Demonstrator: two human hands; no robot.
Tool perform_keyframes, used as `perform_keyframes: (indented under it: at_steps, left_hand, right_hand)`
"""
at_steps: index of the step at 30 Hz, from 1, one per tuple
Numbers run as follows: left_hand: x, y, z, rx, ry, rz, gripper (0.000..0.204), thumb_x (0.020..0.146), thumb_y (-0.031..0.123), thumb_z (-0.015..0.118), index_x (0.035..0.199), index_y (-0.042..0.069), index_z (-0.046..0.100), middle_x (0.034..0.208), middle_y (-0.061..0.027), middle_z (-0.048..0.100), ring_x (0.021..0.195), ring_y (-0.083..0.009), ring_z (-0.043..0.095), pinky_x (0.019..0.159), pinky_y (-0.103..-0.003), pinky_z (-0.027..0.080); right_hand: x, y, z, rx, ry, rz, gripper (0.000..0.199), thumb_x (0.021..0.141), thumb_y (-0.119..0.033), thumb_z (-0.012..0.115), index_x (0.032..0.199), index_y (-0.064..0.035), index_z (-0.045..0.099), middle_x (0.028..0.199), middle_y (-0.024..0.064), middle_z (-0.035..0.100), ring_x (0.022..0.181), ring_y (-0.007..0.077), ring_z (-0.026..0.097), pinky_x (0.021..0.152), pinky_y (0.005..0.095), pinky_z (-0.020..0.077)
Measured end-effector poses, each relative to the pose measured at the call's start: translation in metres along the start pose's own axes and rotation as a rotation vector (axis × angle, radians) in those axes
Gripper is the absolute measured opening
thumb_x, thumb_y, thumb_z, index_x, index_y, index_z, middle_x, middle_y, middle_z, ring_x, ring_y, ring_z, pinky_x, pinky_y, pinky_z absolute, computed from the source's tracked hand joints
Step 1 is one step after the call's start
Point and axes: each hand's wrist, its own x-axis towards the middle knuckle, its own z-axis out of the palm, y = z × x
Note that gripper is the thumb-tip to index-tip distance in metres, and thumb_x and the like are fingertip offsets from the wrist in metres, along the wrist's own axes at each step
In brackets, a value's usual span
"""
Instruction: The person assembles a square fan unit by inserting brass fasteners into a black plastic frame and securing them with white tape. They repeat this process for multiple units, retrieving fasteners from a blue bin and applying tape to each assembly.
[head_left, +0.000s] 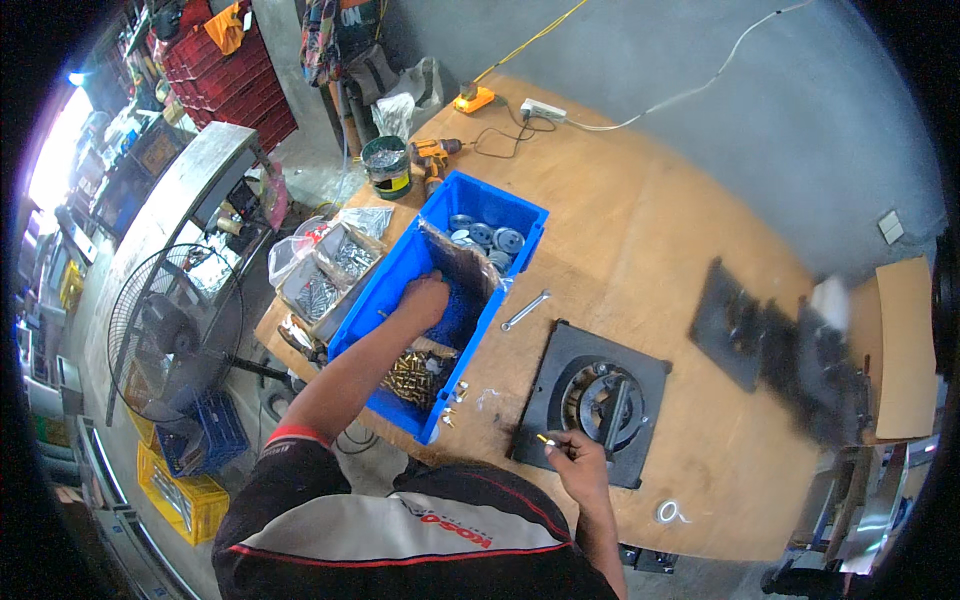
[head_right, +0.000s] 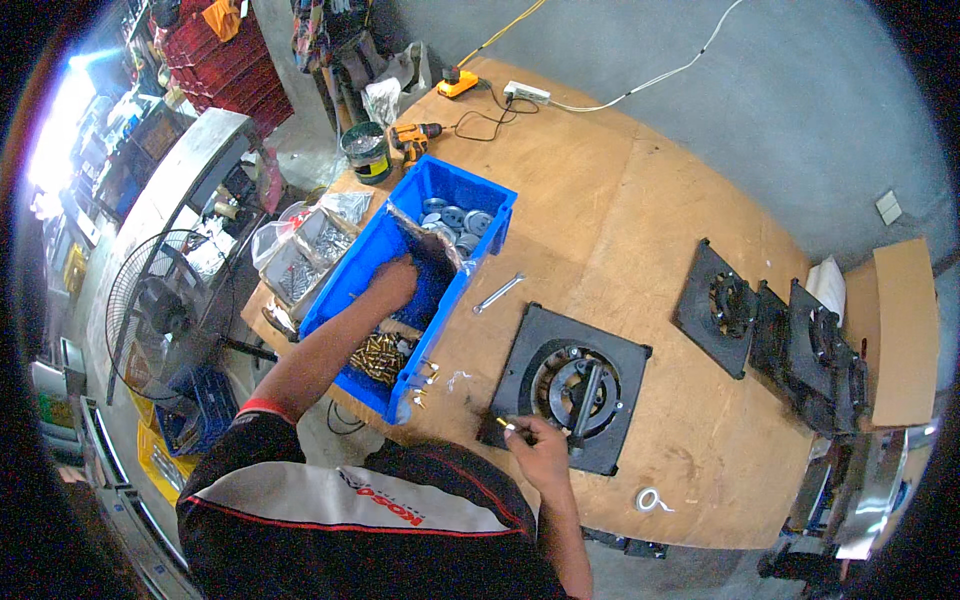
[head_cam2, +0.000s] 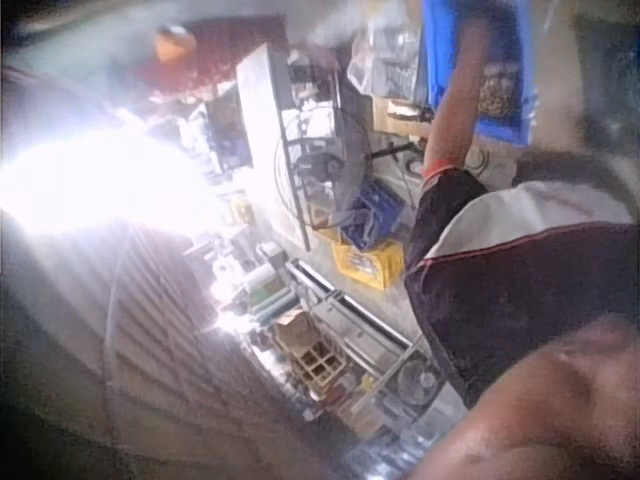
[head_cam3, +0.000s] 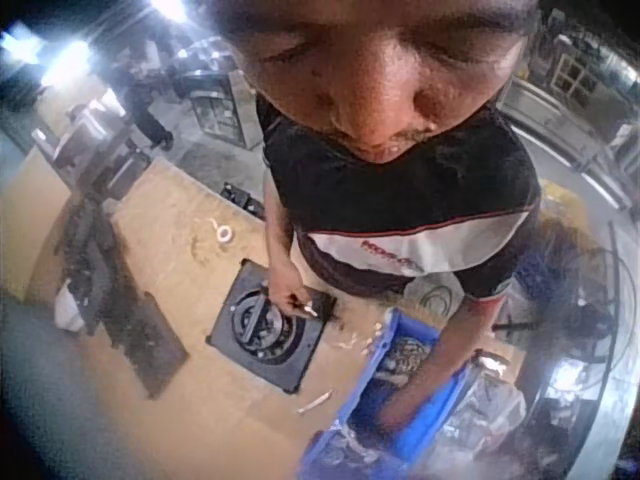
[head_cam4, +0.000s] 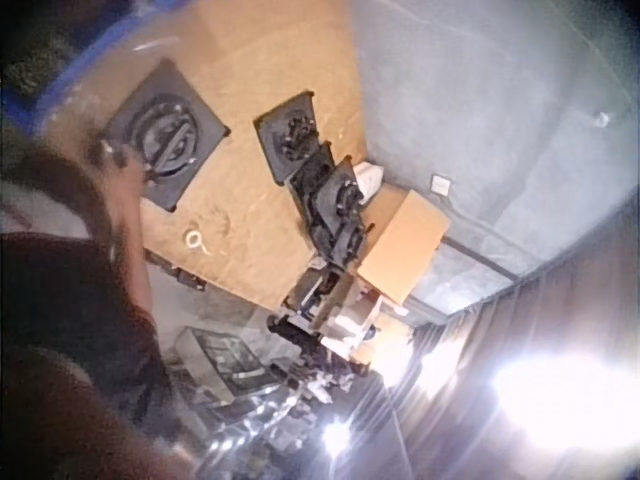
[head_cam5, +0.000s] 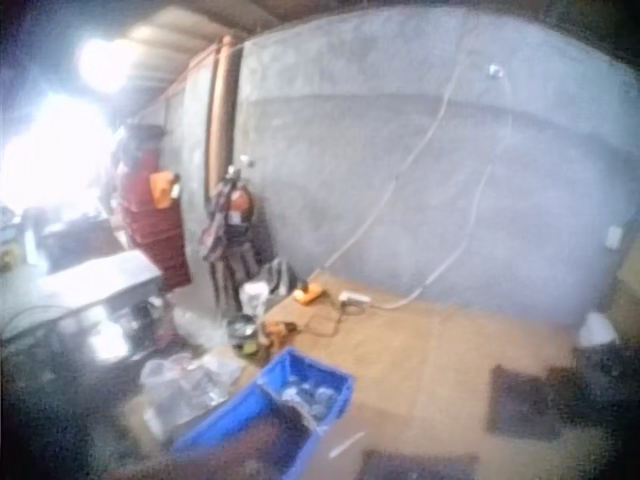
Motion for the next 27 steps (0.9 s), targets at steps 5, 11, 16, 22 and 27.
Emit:
perform_keyframes:
  at_steps: [5, 11, 16, 22, 27]
  left_hand:
    - [-0.089, 0.059, -0.101, -0.62, 0.136, 0.171, 0.023, 0.091, 0.015, 0.063, 0.111, 0.006, 0.069, 0.102, -0.0186, 0.067, 0.097, -0.0371, 0.066, 0.087, -0.047, 0.053]
    - [-0.169, 0.116, -0.124, -0.969, -0.087, 0.515, 0.03, 0.087, 0.022, 0.074, 0.11, 0.003, 0.07, 0.102, -0.0154, 0.07, 0.097, -0.03, 0.069, 0.086, -0.039, 0.055]
    - [-0.169, 0.124, -0.138, -1.055, -0.246, 0.342, 0.027, 0.087, 0.016, 0.073, 0.109, 0.002, 0.068, 0.099, -0.0164, 0.07, 0.092, -0.03, 0.07, 0.081, -0.038, 0.056]
    - [-0.151, 0.127, -0.129, -1.079, -0.21, 0.418, 0.029, 0.086, 0.02, 0.076, 0.107, 0.001, 0.068, 0.097, -0.0154, 0.072, 0.089, -0.0241, 0.072, 0.079, -0.036, 0.056]
    - [-0.14, 0.142, -0.127, -1.111, -0.454, 0.434, 0.026, 0.088, 0.018, 0.076, 0.106, 0.001, 0.066, 0.094, -0.0114, 0.071, 0.087, -0.0159, 0.069, 0.078, -0.032, 0.055]
  right_hand:
    - [-0.003, -0.034, 0.001, -0.122, 0.031, -0.135, 0.02, 0.085, -0.006, 0.072, 0.104, 0.0012, 0.072, 0.09, 0.0097, 0.07, 0.08, 0.0156, 0.065, 0.071, 0.0284, 0.0499]
    - [0.005, -0.084, 0.01, -0.188, 0.001, -0.451, 0.023, 0.081, -0.002, 0.073, 0.104, 0.0023, 0.071, 0.094, 0.0156, 0.07, 0.082, 0.025, 0.069, 0.074, 0.0323, 0.0529]
    - [0.007, -0.111, 0.006, -0.317, -0.054, -0.485, 0.023, 0.079, 0.002, 0.072, 0.102, 0.0032, 0.071, 0.094, 0.0179, 0.07, 0.086, 0.0308, 0.07, 0.077, 0.0347, 0.0541]
    - [0.0, -0.1, 0.006, -0.247, 0.101, -0.476, 0.021, 0.084, -0.006, 0.072, 0.104, -0.0018, 0.072, 0.095, 0.0165, 0.07, 0.087, 0.0297, 0.071, 0.077, 0.0358, 0.055]
    - [-0.001, -0.096, -0.003, -0.218, 0.099, -0.459, 0.026, 0.083, -0.006, 0.073, 0.108, -0.0021, 0.072, 0.093, 0.0161, 0.07, 0.083, 0.0287, 0.07, 0.073, 0.0361, 0.055]
